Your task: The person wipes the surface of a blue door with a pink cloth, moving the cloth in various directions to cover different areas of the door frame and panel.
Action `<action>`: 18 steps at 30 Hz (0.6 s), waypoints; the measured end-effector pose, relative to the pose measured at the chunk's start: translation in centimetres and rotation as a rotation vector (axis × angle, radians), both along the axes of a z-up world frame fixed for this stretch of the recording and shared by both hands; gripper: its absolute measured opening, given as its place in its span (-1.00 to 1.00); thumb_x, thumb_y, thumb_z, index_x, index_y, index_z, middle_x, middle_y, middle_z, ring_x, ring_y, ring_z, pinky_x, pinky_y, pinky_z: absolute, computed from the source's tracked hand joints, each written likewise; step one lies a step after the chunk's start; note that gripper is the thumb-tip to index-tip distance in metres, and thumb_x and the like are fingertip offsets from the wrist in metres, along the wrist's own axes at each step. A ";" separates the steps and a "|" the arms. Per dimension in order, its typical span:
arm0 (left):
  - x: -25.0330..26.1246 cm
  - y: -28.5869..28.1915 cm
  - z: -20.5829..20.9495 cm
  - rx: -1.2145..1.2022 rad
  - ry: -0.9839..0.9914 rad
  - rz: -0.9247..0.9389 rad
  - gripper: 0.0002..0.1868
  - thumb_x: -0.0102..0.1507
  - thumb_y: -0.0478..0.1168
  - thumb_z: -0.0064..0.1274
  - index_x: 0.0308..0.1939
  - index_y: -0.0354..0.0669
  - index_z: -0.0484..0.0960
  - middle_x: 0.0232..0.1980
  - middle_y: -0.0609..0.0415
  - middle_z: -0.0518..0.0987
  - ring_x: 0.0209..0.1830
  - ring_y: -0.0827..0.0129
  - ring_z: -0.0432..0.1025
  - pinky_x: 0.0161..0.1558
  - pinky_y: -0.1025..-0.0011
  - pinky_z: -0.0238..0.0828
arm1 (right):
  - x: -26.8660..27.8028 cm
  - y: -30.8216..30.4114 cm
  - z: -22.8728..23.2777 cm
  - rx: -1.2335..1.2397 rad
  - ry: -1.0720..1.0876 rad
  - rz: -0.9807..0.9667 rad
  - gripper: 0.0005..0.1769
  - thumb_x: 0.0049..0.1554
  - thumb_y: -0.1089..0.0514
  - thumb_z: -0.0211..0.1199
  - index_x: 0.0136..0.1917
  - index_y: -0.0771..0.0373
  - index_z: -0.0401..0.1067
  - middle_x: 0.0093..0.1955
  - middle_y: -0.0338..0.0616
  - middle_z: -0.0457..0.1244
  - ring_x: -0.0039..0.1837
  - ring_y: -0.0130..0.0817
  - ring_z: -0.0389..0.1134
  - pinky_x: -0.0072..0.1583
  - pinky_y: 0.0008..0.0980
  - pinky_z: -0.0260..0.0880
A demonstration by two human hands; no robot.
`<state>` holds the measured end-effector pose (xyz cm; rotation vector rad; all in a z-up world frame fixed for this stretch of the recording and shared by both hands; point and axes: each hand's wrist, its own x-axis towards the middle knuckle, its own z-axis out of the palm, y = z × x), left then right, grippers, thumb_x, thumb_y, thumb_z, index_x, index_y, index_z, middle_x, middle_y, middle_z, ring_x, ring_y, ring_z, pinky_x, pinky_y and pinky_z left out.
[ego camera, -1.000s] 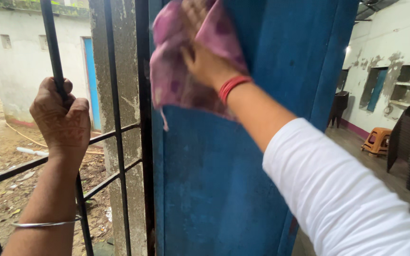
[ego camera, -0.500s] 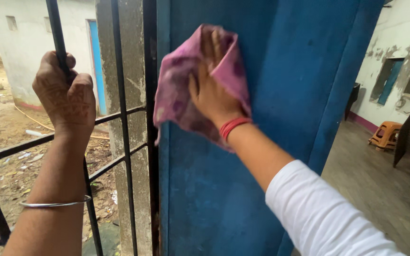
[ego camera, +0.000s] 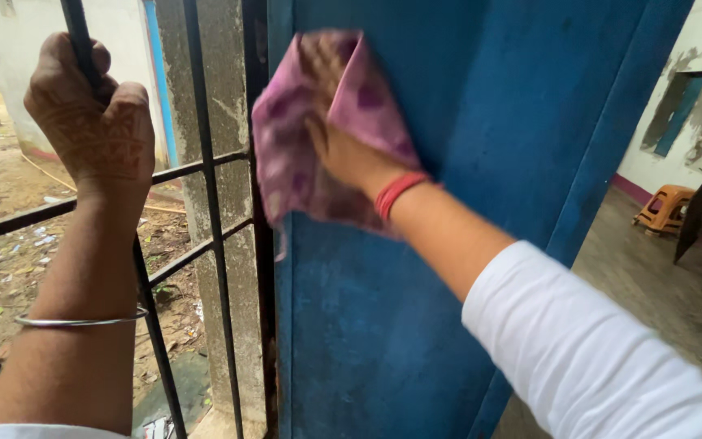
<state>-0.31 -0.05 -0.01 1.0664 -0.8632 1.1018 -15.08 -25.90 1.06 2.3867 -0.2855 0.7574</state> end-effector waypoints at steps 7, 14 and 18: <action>0.2 -0.3 0.4 -0.028 -0.030 -0.027 -0.78 0.10 -0.53 -0.29 -0.29 -0.18 0.36 -0.32 0.24 0.39 -0.51 0.52 0.09 -0.45 0.54 0.09 | -7.6 -3.4 12.3 -0.071 -0.370 0.309 -0.55 0.32 0.08 -0.14 0.31 0.34 0.39 0.03 0.40 0.30 -0.07 0.37 0.35 -0.20 0.21 0.34; -1.5 0.2 0.3 0.024 -0.005 0.072 -0.70 0.05 -0.54 -0.29 -0.23 -0.16 0.41 -0.36 0.22 0.35 -0.43 0.56 0.25 -0.37 0.60 0.22 | -9.7 -1.5 10.0 -0.156 -0.725 0.116 -0.63 0.43 -0.13 0.09 0.15 0.22 0.45 0.04 0.17 0.35 0.03 0.21 0.39 -0.01 0.11 0.41; -1.7 0.4 0.4 0.041 0.037 0.086 -0.76 0.10 -0.50 -0.27 -0.25 -0.14 0.38 -0.33 0.24 0.34 -0.40 0.55 0.24 -0.37 0.56 0.19 | -8.4 0.2 6.5 -0.221 -0.727 0.247 -0.48 0.43 -0.04 0.07 0.35 0.52 0.31 0.44 0.44 0.09 0.47 0.32 0.12 0.46 0.01 0.20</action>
